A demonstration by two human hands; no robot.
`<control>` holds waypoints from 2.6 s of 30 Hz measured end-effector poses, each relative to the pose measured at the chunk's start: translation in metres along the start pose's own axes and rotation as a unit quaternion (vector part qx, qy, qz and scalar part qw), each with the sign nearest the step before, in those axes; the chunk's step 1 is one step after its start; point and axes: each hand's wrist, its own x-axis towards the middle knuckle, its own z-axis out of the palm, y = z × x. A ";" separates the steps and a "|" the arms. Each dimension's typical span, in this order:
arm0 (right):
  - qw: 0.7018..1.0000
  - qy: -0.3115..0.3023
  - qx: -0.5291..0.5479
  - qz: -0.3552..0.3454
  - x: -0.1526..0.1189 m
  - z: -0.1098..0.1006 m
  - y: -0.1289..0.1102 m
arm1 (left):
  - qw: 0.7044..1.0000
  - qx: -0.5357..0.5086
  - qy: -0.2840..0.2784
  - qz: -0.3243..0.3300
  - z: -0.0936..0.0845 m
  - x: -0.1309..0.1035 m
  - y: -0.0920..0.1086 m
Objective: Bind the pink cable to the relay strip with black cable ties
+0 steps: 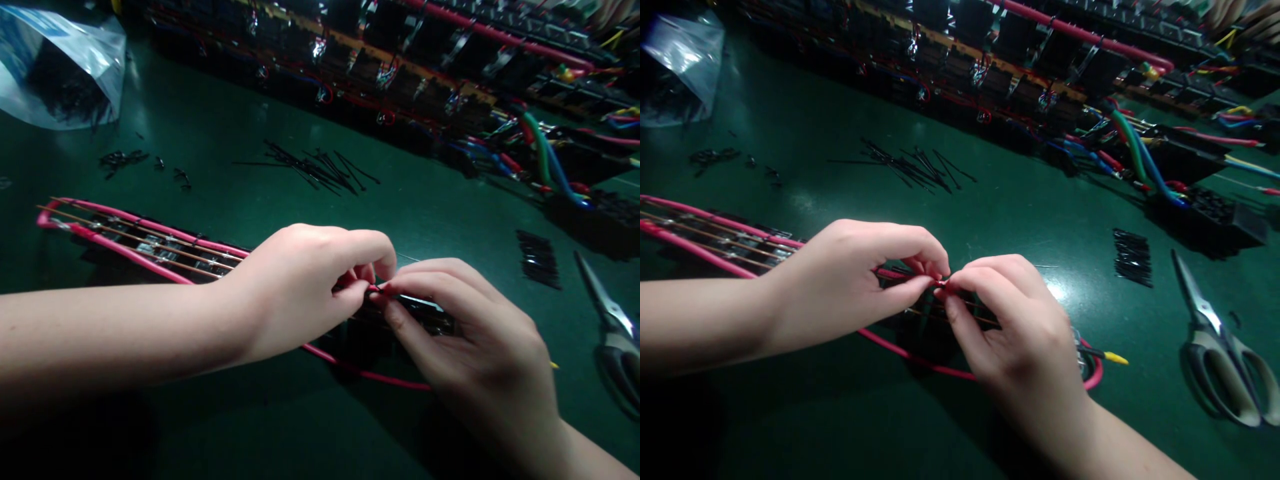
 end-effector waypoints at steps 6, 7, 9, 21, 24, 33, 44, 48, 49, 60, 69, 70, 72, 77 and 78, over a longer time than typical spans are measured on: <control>1.000 -0.006 -0.017 0.003 0.003 0.000 -0.001 | 1.000 0.004 -0.002 0.001 -0.001 0.000 0.000; 1.000 -0.002 -0.018 0.004 0.002 0.000 -0.001 | 1.000 0.007 -0.003 0.001 -0.001 0.000 0.000; 1.000 0.009 -0.021 0.010 0.001 0.001 -0.002 | 1.000 0.008 -0.006 -0.002 0.000 0.000 0.000; 0.999 0.020 -0.025 0.008 -0.002 0.001 -0.002 | 1.000 -0.003 -0.005 -0.008 -0.001 0.001 0.001; 1.000 0.013 -0.026 0.006 0.000 0.000 -0.002 | 1.000 -0.002 -0.003 -0.012 -0.001 0.001 0.001; 0.999 0.023 -0.032 -0.007 0.000 0.001 -0.006 | 1.000 -0.027 -0.005 -0.012 -0.001 0.000 0.000; 1.000 0.011 -0.008 0.017 0.000 0.001 -0.004 | 0.999 -0.030 -0.016 -0.035 -0.001 0.004 0.001; 1.000 0.005 -0.004 0.022 0.001 -0.001 -0.006 | 0.999 -0.009 -0.012 -0.032 0.000 0.004 -0.001; 1.000 0.005 0.000 0.020 0.001 -0.001 -0.006 | 1.000 -0.002 -0.011 -0.028 0.001 0.004 -0.001; 0.999 0.028 0.017 0.024 0.000 0.001 -0.004 | 0.999 0.046 -0.009 -0.010 0.001 0.006 -0.003; 1.000 0.007 0.000 -0.023 -0.002 0.000 -0.004 | 0.977 0.187 -0.030 0.099 -0.004 -0.015 0.002; 1.000 0.008 -0.003 -0.021 -0.002 0.000 -0.004 | 0.970 0.211 -0.045 0.109 -0.005 -0.018 0.003; 1.000 0.010 -0.011 -0.014 -0.004 -0.001 -0.004 | 0.960 0.244 -0.071 0.115 -0.009 -0.020 0.006; 0.996 -0.018 -0.081 -0.016 -0.008 -0.003 -0.003 | 0.952 0.271 -0.074 0.124 -0.012 -0.019 0.011; 0.994 -0.025 -0.102 -0.022 -0.009 -0.003 -0.002 | 0.951 0.274 -0.073 0.123 -0.012 -0.019 0.011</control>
